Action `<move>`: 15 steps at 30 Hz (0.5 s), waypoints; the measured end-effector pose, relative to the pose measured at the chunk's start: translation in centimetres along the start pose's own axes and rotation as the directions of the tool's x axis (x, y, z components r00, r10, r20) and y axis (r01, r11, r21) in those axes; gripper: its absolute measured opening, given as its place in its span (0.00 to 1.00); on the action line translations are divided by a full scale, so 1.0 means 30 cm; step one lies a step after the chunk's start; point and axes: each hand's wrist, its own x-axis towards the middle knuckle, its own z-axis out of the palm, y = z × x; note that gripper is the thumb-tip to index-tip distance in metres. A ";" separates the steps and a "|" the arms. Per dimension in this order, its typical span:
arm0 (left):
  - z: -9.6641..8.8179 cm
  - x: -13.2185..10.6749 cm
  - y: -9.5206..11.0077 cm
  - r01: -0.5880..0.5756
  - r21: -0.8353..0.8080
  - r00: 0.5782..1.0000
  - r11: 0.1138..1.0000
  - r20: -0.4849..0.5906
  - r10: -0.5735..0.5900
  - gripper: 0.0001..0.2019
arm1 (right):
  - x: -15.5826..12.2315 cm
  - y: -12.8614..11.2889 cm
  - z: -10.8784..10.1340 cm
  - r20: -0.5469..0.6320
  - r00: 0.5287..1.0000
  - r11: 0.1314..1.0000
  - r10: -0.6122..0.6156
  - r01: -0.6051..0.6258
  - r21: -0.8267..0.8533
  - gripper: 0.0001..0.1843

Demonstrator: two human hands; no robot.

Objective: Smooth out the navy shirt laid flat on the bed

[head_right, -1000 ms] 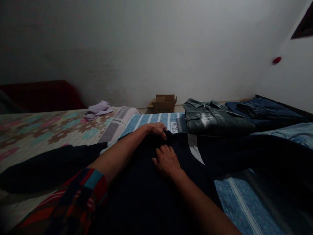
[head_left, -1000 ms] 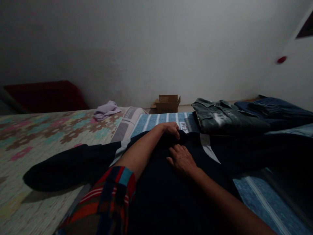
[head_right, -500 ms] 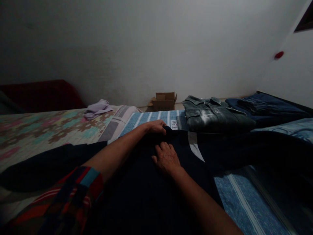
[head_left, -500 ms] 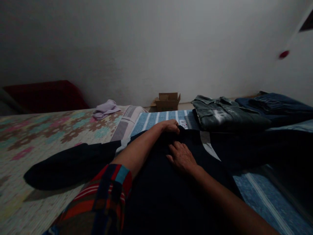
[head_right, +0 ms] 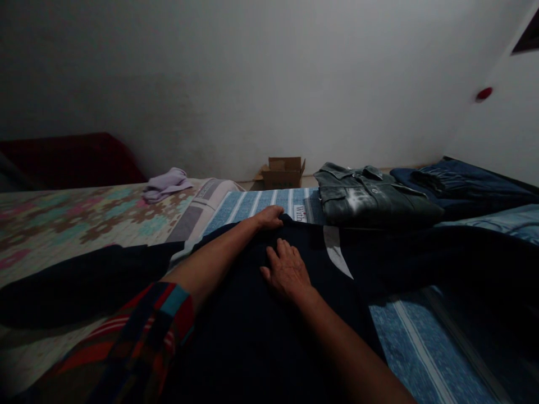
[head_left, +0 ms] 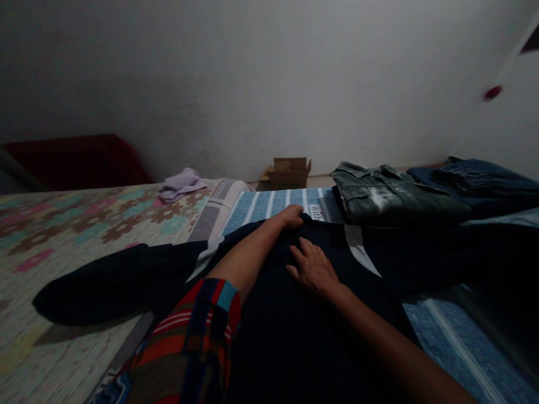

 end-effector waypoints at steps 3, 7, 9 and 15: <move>-0.022 -0.010 -0.024 -0.012 0.003 0.999 1.000 0.044 0.011 0.15 | 0.000 0.001 0.003 0.014 1.000 1.000 0.006 -0.007 0.005 0.28; -0.090 -0.042 -0.098 0.036 0.014 0.993 0.999 0.116 -0.038 0.28 | -0.001 0.001 0.008 0.026 1.000 1.000 0.008 -0.008 0.007 0.28; -0.118 -0.061 -0.143 0.086 0.034 0.989 0.996 0.117 -0.089 0.31 | -0.001 0.003 0.014 0.028 1.000 1.000 0.006 -0.006 0.008 0.28; -0.113 -0.087 -0.250 0.252 0.076 0.967 0.965 0.013 -0.254 0.24 | 0.000 0.003 0.020 -0.018 0.999 0.999 -0.043 0.043 -0.019 0.28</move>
